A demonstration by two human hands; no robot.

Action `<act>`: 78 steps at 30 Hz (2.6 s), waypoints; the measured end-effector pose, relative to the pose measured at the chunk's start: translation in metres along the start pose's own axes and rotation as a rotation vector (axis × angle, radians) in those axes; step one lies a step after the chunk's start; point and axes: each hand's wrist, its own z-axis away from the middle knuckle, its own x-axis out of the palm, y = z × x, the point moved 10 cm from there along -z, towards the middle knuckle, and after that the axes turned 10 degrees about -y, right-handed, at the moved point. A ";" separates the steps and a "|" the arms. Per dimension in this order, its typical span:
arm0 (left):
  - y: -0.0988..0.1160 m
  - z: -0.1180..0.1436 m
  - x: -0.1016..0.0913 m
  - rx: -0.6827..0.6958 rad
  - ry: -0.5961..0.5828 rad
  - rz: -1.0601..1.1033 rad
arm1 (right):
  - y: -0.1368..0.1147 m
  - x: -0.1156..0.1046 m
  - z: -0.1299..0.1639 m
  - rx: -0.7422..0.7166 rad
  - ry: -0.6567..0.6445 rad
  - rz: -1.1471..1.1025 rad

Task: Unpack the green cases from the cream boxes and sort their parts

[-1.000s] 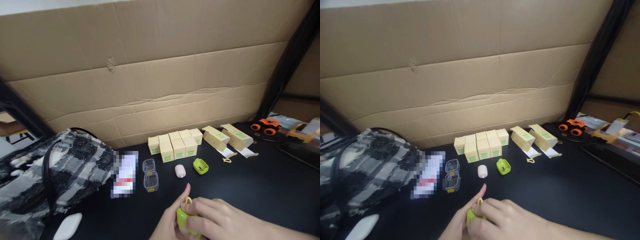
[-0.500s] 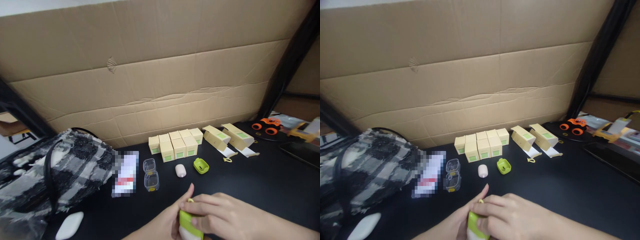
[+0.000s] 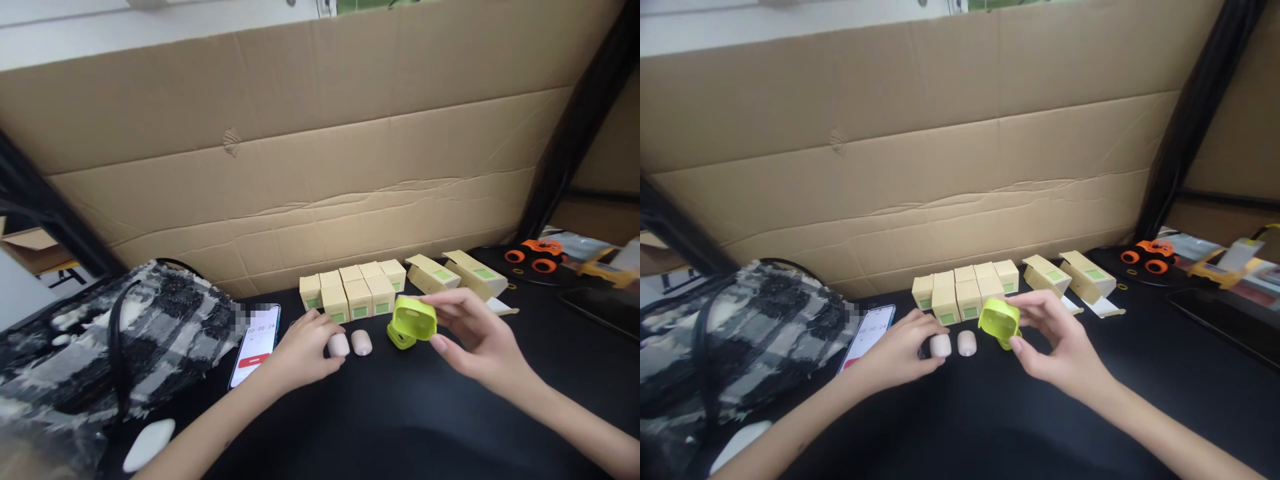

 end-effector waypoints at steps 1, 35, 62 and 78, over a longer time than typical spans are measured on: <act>-0.003 -0.006 0.002 -0.002 -0.013 -0.004 | 0.001 0.002 0.001 0.007 -0.019 -0.005; -0.001 0.045 0.096 -0.084 0.217 1.307 | 0.043 0.114 0.050 0.538 -0.386 -0.441; -0.024 0.046 0.108 -0.119 0.367 1.310 | -0.022 0.081 0.018 -0.084 -0.490 0.435; -0.015 0.042 0.100 -0.138 0.200 1.081 | 0.104 0.008 0.004 0.479 -0.594 0.656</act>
